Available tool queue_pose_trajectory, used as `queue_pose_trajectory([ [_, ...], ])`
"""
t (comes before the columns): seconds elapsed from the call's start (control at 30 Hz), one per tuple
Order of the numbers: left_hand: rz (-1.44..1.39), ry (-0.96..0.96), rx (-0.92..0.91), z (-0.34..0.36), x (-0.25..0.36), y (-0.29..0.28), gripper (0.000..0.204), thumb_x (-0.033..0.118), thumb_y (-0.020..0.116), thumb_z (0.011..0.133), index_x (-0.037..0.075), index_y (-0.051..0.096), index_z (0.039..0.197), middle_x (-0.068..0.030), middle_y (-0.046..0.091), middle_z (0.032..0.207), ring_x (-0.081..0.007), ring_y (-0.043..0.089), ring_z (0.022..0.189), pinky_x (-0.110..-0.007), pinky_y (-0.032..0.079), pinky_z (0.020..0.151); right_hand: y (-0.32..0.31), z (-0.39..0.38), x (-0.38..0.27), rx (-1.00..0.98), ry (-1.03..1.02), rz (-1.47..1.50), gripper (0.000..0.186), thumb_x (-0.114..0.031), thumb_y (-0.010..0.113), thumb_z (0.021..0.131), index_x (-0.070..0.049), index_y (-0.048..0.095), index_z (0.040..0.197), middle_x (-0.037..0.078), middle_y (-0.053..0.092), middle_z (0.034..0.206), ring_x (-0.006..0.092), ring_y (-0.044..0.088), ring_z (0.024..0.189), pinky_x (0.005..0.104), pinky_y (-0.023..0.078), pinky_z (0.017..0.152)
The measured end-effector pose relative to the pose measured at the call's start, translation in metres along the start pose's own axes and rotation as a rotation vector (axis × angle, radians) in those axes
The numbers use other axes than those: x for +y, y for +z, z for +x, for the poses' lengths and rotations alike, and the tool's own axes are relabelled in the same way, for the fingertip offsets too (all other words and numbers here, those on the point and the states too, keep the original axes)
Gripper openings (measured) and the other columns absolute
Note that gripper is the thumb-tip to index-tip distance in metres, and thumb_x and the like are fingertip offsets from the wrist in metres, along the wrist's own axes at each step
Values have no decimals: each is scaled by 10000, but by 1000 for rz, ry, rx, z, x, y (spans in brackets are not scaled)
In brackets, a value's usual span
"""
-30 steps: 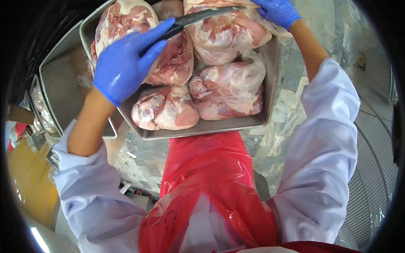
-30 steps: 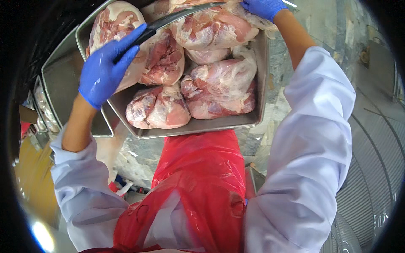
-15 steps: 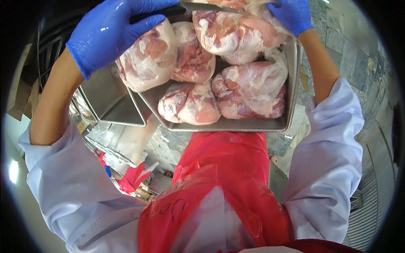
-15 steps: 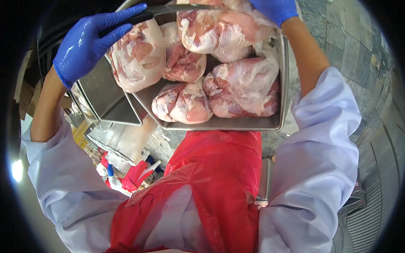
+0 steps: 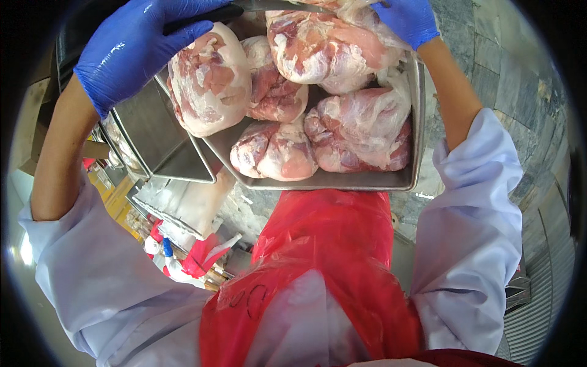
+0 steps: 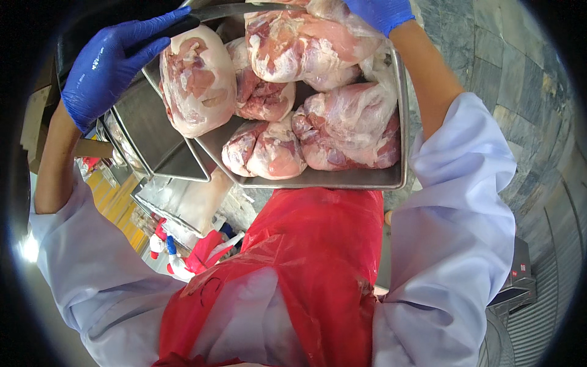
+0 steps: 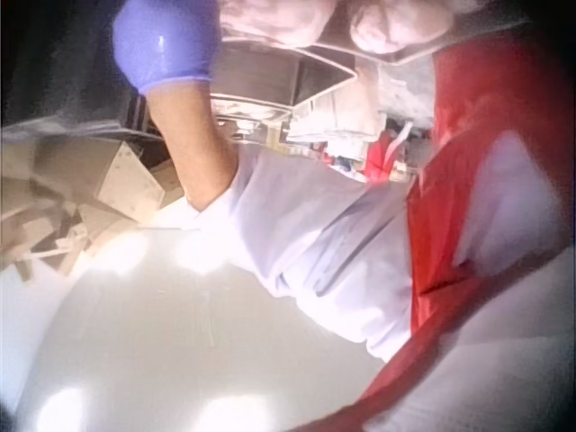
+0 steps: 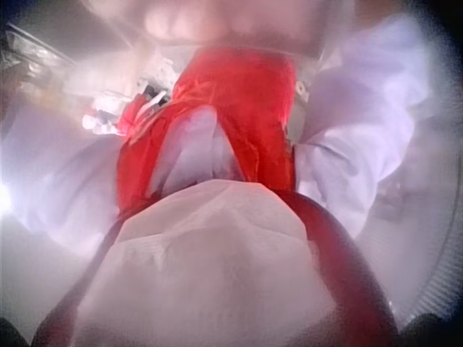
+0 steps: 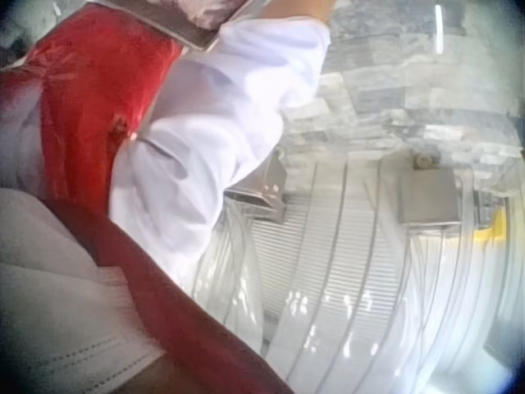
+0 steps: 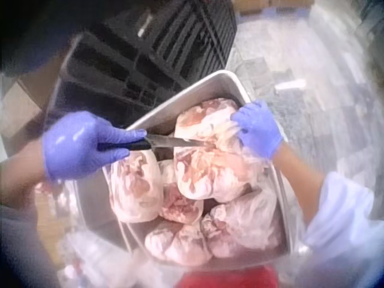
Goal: The person uses a knife to trim fat and connective tissue from large pieces of raw meat in a metal tray. They handle the meat with gloved hands, repositioning the pieces to access different sides and removing excess material. The trimmed pieces are then placed into a separate tray.
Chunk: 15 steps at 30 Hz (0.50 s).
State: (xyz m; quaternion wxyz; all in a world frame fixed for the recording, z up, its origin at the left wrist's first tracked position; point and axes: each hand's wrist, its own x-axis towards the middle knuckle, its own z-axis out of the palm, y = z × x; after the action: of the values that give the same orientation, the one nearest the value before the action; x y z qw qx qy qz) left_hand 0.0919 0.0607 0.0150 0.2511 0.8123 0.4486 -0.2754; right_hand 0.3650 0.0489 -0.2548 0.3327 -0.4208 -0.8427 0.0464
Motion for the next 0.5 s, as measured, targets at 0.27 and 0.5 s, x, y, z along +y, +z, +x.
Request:
queue_pose_trajectory([
  [0.27, 208, 24, 40, -6, 9, 10, 397, 244, 589, 927, 284, 573, 1322, -194, 608, 856, -370, 588, 752, -416, 472, 690, 4, 0, 9, 21, -3, 9, 223, -153, 638, 639, -135, 607, 859, 68, 577, 795, 271, 566, 840, 410, 419, 789],
  [0.5, 263, -14, 103, -11, 33, 26, 419, 296, 595, 919, 337, 548, 1333, -178, 625, 855, -353, 624, 756, -418, 501, 671, 9, -6, 5, 49, 60, 105, 220, -110, 611, 648, -114, 615, 867, 94, 578, 800, 299, 578, 832, 420, 453, 772],
])
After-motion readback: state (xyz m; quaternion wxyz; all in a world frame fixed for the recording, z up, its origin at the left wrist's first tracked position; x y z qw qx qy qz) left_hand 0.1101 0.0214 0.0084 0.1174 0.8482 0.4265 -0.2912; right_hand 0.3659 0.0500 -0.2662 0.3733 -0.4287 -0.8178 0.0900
